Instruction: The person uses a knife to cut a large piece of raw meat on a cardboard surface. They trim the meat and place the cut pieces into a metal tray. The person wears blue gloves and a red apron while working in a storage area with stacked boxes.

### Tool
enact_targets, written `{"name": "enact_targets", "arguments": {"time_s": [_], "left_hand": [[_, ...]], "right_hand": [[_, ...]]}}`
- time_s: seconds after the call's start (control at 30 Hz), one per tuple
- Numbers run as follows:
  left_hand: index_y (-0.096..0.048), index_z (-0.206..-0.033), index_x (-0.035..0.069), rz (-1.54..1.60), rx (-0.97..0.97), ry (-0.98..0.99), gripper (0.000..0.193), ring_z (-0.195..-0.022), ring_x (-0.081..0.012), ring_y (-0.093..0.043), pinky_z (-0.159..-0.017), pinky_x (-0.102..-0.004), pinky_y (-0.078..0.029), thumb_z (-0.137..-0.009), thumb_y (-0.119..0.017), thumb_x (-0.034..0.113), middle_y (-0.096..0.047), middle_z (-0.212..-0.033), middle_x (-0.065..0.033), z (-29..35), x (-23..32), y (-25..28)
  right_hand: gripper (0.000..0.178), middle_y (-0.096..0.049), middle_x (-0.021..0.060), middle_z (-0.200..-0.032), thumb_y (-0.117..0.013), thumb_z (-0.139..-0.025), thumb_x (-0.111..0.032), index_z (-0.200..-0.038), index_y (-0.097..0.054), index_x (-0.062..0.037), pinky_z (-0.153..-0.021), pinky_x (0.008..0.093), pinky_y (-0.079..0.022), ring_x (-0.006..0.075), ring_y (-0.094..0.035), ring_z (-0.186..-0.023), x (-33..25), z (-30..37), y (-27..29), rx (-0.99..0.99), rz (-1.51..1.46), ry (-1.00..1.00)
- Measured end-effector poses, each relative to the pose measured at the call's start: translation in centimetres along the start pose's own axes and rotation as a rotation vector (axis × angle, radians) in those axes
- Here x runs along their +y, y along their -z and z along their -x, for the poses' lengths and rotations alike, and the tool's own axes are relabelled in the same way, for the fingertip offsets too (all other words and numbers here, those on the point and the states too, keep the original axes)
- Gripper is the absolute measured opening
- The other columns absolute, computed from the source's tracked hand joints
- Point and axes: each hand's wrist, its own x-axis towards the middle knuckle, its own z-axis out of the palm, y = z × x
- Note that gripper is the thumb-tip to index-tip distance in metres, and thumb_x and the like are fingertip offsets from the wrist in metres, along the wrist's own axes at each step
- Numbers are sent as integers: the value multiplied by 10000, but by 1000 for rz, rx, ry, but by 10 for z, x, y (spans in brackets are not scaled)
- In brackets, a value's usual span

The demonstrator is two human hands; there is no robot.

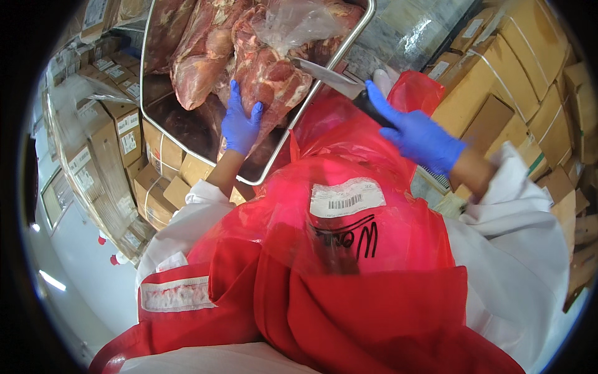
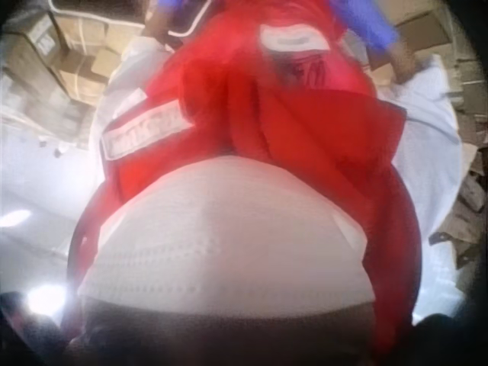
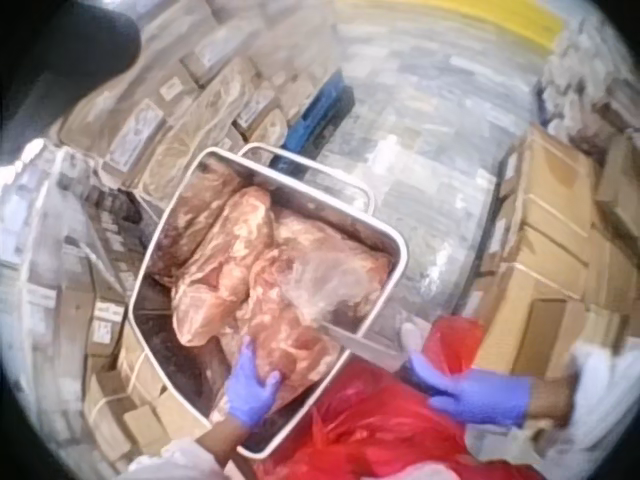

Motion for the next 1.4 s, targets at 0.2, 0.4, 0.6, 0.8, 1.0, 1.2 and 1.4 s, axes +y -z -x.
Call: {"name": "enact_targets", "arguments": {"time_s": [0.2, 0.4, 0.6, 0.8, 1.0, 1.2, 1.4], "left_hand": [[-158, -1430, 89, -68, 16, 24, 861, -1101, -398, -509, -879, -422, -442, -793, -563, 502, -369, -1370, -217, 1, -9, -4], [-184, -1432, 143, -137, 104, -18, 810, -929, -420, -580, -778, -448, -471, -806, -521, 530, -519, -1202, -246, -2, -11, -7], [-218, -1426, 152, -139, 86, 22, 789, -934, -422, -577, -792, -443, -466, -804, -515, 538, -544, -1166, -244, 1, -10, -7], [-230, -1422, 146, -152, 101, 10, 795, -955, -408, -575, -796, -434, -466, -803, -507, 561, -548, -1164, -238, -2, -10, -7], [-253, -1413, 129, -141, 125, 23, 821, -938, -383, -594, -783, -423, -477, -789, -506, 598, -543, -1189, -215, 2, -9, -8], [-209, -1418, 80, -94, 57, 39, 877, -1006, -385, -566, -825, -428, -461, -780, -516, 597, -455, -1290, -232, 0, -4, -2], [-192, -1422, 86, -89, 102, 2, 872, -1020, -387, -559, -831, -433, -459, -785, -516, 587, -454, -1282, -245, 7, -5, -5]], "right_hand": [[754, -560, 268, -758, -505, -874, -142, -1433, -33, -322, -672, 468, -446, 396, -582, -685, 35, -19, -47, 203, 4, 151], [783, -585, 204, -727, -504, -871, -150, -1437, 19, -287, -584, 449, -454, 357, -581, -626, 47, -30, -78, 330, 74, 230], [794, -563, 196, -671, -493, -868, -118, -1440, 47, -225, -517, 454, -438, 351, -563, -569, 68, -53, -122, 349, 4, 303], [817, -558, 198, -659, -500, -854, -87, -1440, 56, -211, -525, 455, -440, 353, -570, -582, 53, -55, -123, 446, -25, 367], [802, -553, 227, -696, -515, -831, -90, -1446, -14, -204, -681, 449, -458, 388, -571, -662, 30, 16, -34, 202, 101, 275], [841, -534, 246, -677, -528, -796, -69, -1442, -25, -263, -629, 431, -445, 385, -538, -590, -2, 13, 53, 18, 423, 168], [832, -543, 267, -692, -508, -825, -83, -1436, 21, -276, -611, 465, -442, 415, -545, -614, 16, 1, 16, 152, 354, 258]]}}
